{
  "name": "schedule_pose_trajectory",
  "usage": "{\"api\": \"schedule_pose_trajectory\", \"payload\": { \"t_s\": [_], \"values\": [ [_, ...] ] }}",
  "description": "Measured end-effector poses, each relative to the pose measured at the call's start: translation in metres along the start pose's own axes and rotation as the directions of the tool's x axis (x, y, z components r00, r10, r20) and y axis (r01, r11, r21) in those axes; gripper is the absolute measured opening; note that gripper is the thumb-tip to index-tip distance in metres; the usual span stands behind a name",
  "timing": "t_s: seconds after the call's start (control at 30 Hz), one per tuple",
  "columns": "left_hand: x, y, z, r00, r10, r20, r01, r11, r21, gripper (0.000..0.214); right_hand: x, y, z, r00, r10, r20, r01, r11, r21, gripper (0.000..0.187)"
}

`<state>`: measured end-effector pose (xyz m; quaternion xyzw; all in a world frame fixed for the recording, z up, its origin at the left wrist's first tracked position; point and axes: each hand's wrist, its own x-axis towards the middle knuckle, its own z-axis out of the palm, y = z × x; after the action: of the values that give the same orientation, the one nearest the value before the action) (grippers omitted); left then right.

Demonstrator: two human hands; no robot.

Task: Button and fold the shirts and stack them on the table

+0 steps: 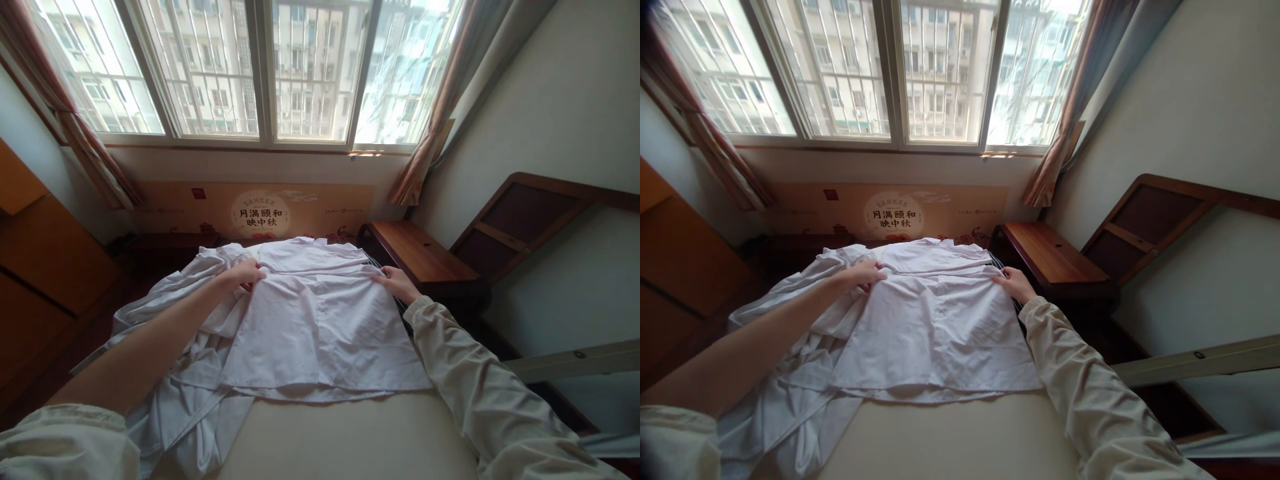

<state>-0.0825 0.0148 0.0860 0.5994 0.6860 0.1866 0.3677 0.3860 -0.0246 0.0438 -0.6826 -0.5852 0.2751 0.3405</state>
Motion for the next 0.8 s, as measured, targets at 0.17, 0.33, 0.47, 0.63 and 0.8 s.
{"api": "schedule_pose_trajectory", "payload": {
  "t_s": [0.17,0.33,0.47,0.63,0.8],
  "values": [
    [-0.025,-0.006,0.005,1.0,-0.022,-0.012,0.021,0.996,-0.089,0.056,-0.008,0.004,-0.01,0.999,0.001,-0.045,-0.002,1.0,-0.017,0.047],
    [-0.061,-0.032,0.023,0.993,-0.019,0.112,0.037,0.986,-0.16,0.07,-0.026,0.019,-0.013,0.943,0.203,0.264,-0.212,0.977,0.007,0.055],
    [-0.086,-0.046,0.031,0.982,0.002,0.191,0.025,0.991,-0.134,0.048,-0.04,0.026,-0.014,0.926,0.214,0.312,-0.268,0.953,0.14,0.055],
    [-0.103,-0.052,0.029,0.993,-0.002,0.117,0.03,0.97,-0.24,0.049,-0.053,0.025,-0.019,0.993,0.097,0.073,-0.109,0.978,0.178,0.047],
    [-0.105,-0.062,0.034,0.952,0.02,0.306,0.016,0.993,-0.113,0.053,-0.067,0.027,-0.024,0.951,0.166,0.259,-0.189,0.98,0.068,0.059]
  ]
}}
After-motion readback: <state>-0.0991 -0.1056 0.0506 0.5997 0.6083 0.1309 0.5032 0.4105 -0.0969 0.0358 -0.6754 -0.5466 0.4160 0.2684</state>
